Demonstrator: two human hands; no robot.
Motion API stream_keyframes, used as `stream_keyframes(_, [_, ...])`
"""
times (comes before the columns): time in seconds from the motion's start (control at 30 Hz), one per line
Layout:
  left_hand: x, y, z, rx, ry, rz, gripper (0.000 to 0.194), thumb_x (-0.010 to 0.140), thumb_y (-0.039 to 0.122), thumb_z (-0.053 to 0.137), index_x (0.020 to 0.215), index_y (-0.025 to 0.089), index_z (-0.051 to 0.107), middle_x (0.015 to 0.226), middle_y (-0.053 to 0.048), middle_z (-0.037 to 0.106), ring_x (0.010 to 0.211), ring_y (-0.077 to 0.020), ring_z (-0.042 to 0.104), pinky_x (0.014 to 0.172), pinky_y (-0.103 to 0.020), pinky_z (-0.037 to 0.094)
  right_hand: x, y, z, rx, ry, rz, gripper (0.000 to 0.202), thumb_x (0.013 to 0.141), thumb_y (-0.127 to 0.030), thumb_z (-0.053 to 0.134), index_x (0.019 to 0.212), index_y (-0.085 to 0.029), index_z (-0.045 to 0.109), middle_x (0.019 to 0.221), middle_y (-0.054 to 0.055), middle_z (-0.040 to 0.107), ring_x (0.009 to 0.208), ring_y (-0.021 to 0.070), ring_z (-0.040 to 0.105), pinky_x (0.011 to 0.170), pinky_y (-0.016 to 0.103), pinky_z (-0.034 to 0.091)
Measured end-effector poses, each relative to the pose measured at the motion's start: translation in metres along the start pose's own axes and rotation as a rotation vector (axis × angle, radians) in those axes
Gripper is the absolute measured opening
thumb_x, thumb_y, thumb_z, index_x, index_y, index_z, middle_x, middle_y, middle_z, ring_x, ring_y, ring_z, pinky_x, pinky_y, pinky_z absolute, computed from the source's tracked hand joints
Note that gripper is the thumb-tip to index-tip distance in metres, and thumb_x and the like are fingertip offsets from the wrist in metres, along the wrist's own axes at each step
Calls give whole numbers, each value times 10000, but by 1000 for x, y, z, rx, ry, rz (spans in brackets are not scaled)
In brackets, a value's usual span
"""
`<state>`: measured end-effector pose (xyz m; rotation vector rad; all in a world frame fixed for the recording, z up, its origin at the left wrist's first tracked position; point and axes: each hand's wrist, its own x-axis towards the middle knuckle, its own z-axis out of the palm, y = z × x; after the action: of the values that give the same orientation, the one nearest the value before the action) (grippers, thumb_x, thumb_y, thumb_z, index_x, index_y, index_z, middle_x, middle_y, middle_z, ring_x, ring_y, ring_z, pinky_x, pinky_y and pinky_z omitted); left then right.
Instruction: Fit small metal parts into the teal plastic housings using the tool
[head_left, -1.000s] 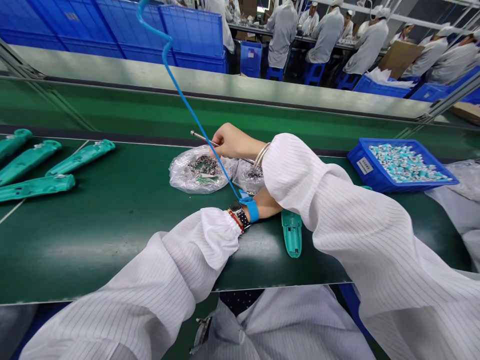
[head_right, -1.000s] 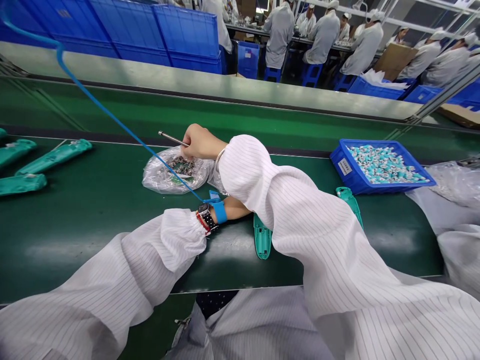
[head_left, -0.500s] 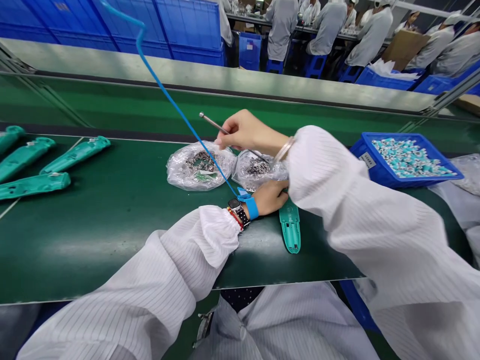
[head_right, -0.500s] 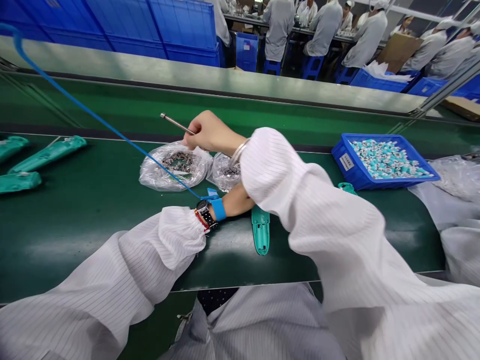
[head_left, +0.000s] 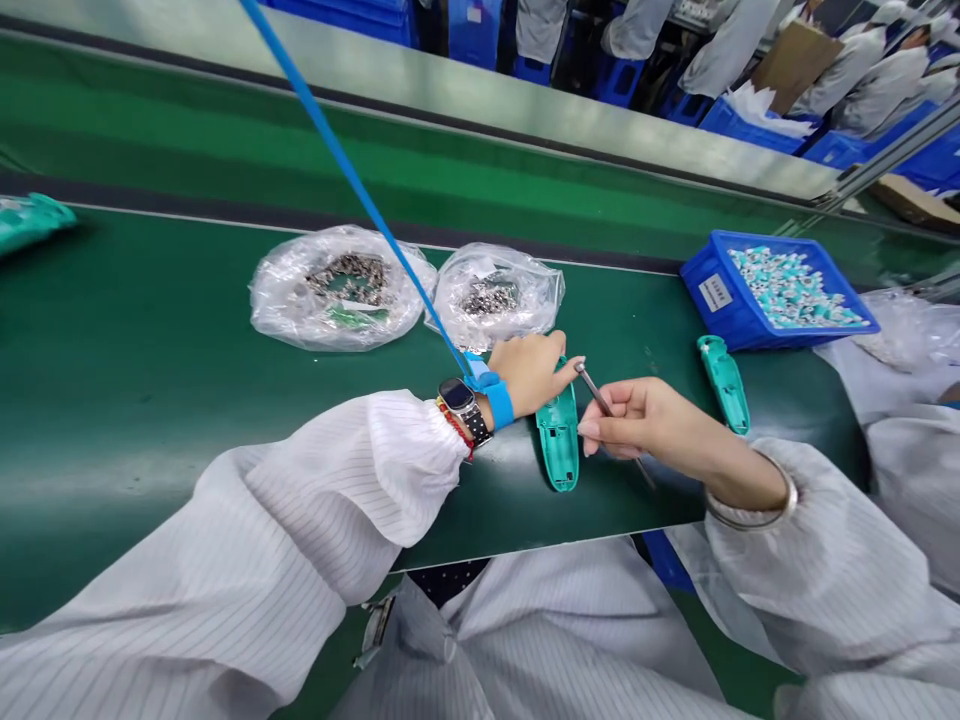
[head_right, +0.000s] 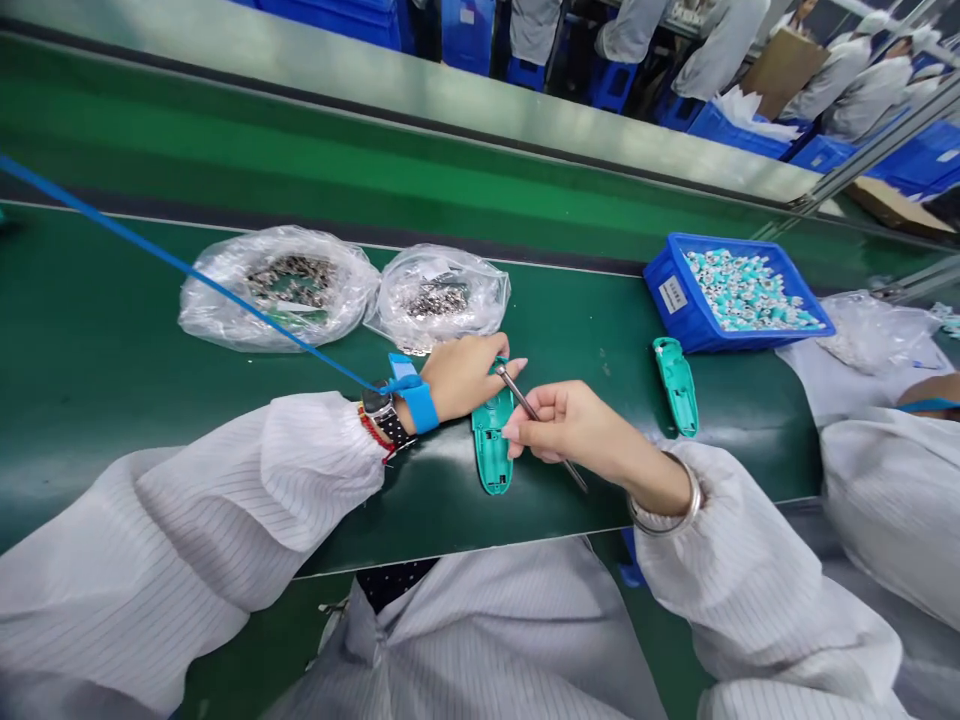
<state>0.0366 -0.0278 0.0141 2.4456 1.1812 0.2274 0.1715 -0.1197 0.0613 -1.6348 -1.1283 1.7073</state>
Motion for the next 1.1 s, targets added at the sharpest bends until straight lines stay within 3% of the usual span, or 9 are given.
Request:
stream_keyframes(0.1, [0,0,1,33,-2,-20,374,946,434,366,1053,167,605,950,-92,677,886,-277,642,722,-360,466,4,15,0,68,-3,31,298,623,-337,809,643,-121,604,627,29,647,420,25,383,421,208,237])
stream_keyframes(0.27, [0,2,-2,75,-26,-50,394,940,420,354,1055,162,629,968,-112,670,932,-307,634,750,-389,474,7,18,-1,116,22,33,343,675,-414,767,643,-105,622,557,18,596,403,17,355,420,208,229])
stream_keyframes(0.47, [3,10,-10,113,-123,-69,364,930,343,379,1043,142,662,1017,-148,662,1000,-335,620,788,-412,488,3,18,3,122,166,31,279,581,-303,797,607,-118,590,501,-29,542,362,17,363,380,182,208])
stream_keyframes(0.67, [0,12,-15,106,-181,-19,392,962,270,330,992,80,671,1016,-189,662,973,-306,637,805,-394,503,2,25,-1,51,253,25,168,576,-191,708,603,-136,552,511,-5,590,354,31,380,357,177,231])
stream_keyframes(0.8, [0,10,-14,133,-192,13,398,965,269,329,940,78,678,980,-180,668,937,-296,648,778,-373,510,3,25,-3,5,275,7,137,574,-182,651,613,-152,523,487,-17,572,356,37,388,360,177,239])
stream_keyframes(0.93, [1,11,-14,152,-209,4,406,958,266,324,938,71,678,977,-182,671,916,-293,651,754,-361,513,3,24,-3,-38,304,-24,226,618,-228,645,761,-183,476,482,-57,547,374,54,397,370,178,252])
stream_keyframes(1.1, [0,11,-15,141,-233,8,349,945,224,330,955,67,642,983,-186,665,914,-298,649,760,-377,514,5,27,-3,-154,302,-107,243,684,-235,621,779,-215,398,465,-117,422,420,55,374,412,191,281])
